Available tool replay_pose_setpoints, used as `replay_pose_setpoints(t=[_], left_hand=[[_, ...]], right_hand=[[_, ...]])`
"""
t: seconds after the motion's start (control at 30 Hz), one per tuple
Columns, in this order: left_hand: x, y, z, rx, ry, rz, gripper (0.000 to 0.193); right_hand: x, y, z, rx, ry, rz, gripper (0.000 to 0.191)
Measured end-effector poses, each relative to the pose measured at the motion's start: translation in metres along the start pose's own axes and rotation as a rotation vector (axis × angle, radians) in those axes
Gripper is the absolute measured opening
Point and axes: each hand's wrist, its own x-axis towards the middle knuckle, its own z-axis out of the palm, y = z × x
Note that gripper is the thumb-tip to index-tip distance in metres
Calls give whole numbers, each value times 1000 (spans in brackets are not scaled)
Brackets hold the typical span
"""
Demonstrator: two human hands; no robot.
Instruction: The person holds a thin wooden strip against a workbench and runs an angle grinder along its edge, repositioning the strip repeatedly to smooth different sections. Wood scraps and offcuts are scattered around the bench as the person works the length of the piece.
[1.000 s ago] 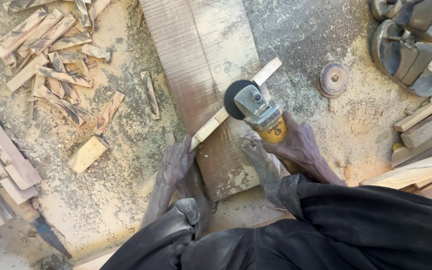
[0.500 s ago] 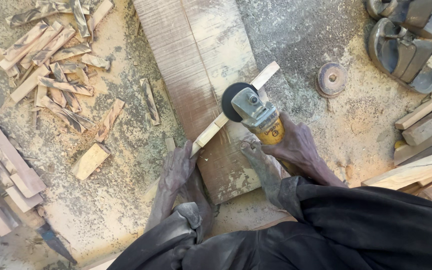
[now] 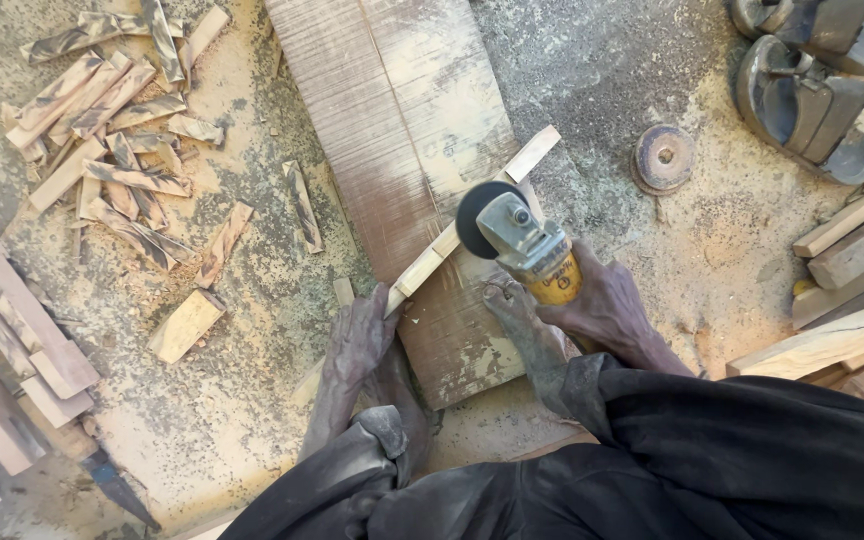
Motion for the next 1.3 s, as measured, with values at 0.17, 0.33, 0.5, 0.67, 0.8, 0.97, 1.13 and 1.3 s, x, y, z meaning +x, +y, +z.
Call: replay_pose_setpoints(t=[0.17,0.33,0.5,0.67,0.8,0.97,1.13,1.3], left_hand=[[1,3,-1,31,-110,-78,43],[-5,1,2,50,99,55,46],[-9,-2,4,230,443,318,44],[-7,1,3,283,395,272,47],[-7,3,2,256,352,246,48],[-3,3,3,152,198,133,47],[-9,2,3,236,331,228,48],[-5,7,1,170,209,121,49]], right_hand=[[-6,-3,-1,-110,-54,31,73],[-8,-4,-1,-84,-34,-35,79],[-12,-1,-6,4,-10,24,79],[-12,-1,-13,-20,38,81,77],[-10,-2,-13,-8,27,63,79],[-7,-9,-7,-89,-58,69,79],[1,-8,-9,3,-13,-24,78],[-4,-4,-11,-69,-39,43,76]])
